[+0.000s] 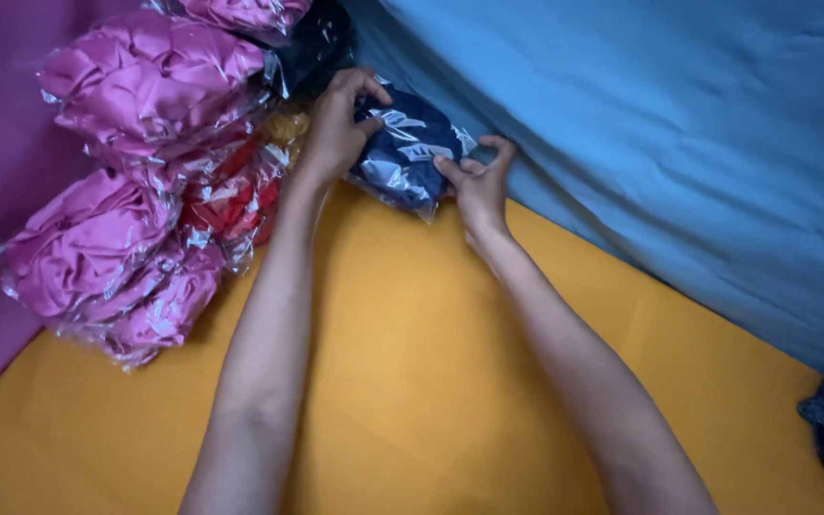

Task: Packaging fabric hair scrunchies into individual plastic bags.

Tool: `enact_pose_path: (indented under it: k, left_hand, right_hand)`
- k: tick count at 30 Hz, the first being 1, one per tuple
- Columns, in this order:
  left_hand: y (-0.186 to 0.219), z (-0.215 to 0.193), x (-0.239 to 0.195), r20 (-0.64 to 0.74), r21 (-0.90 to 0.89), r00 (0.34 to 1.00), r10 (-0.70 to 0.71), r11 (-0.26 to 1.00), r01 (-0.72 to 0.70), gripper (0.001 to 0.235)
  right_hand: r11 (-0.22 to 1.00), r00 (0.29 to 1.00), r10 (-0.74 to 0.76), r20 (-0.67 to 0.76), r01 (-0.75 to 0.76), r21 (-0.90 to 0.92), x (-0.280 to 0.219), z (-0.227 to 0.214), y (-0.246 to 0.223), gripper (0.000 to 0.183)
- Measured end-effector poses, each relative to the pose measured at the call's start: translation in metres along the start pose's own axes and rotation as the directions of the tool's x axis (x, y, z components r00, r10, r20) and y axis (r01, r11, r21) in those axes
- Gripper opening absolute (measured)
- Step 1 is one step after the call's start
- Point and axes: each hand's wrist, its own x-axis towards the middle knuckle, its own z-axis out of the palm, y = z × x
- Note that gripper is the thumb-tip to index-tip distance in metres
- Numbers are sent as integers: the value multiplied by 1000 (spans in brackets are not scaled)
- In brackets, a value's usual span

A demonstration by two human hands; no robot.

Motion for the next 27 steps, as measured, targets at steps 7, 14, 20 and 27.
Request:
enact_pose_path:
  k: [7,14,20,27]
  left_hand:
    - [-8,4,3,-39,83,998,-49,995,52,32]
    - [-21,12,0,-69,82,997,23,996,-17,36]
    - [-22,19,-4,-5,218,1000,-10,976,10,42]
    - [-13,26,-1,132,508,985,-114,860,32,30]
  right_hand:
    - [995,996,-89,1,89,-47,38,18,31,43]
    - [990,995,-99,10,99,-95,44,24,49,36]
    - [946,990,-135,-32,119,-303,46,22,58,39]
    - [976,995,-97,26,100,-194,44,23,60,36]
